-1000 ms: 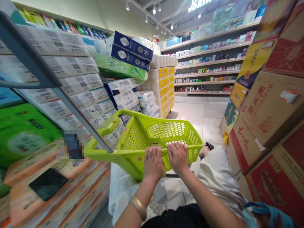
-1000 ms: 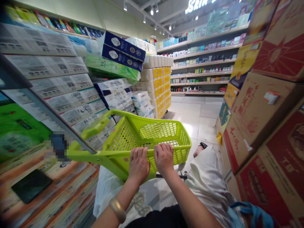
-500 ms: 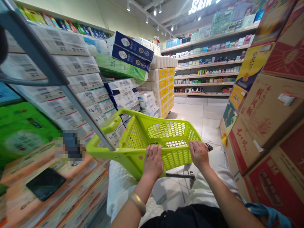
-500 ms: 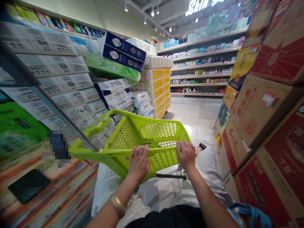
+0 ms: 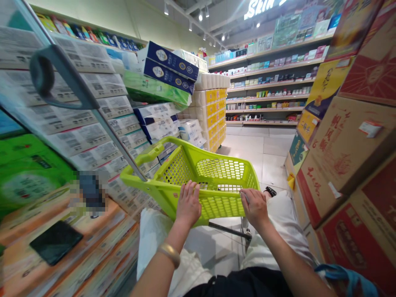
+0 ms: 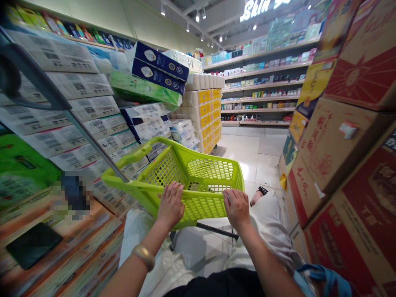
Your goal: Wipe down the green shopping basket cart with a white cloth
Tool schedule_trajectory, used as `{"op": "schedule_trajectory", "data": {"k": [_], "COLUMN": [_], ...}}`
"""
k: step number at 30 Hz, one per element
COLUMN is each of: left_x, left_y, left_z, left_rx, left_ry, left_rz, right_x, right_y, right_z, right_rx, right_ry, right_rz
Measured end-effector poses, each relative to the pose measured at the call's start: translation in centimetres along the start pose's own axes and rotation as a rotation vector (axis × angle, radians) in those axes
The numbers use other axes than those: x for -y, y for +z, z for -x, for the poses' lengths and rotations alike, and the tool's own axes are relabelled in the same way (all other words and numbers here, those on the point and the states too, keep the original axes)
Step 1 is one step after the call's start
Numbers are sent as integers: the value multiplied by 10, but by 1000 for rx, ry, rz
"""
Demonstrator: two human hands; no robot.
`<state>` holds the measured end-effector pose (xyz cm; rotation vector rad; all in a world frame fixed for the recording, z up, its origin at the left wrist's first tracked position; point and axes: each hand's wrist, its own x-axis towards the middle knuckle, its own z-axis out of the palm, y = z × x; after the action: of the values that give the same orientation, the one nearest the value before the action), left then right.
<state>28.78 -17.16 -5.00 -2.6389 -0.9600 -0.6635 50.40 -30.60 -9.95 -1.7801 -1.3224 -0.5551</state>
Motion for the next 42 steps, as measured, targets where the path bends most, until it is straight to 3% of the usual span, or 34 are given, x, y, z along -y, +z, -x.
{"op": "schedule_trajectory", "data": {"k": [5,12,21,29,33,38,42], "left_x": [6,-3,-8,0,4,-23,-48], "left_y": [1,-1,5,7,10,9,7], "left_z": [3,7,-7,-31,-25,1,22], "left_rx": [-31,-15,30,70,58,-23,7], "left_ry": [-51,-38,12,-85,-146,-65,-2], "left_rz": [-14,30,76,48,129,361,487], "right_x": [6,0,-2,18,36,66,81], "right_y": [-8,-22,-27,-22,-14,-2,3], "right_z": [8,20,31,29,30,29,28], "right_rx": [33,25,-35,-13,-2,31,69], "right_ry": [-10,-50,-13,36,28,-44,-164], "right_rz": [-56,-37,-3,-72,-107,-185,-252]}}
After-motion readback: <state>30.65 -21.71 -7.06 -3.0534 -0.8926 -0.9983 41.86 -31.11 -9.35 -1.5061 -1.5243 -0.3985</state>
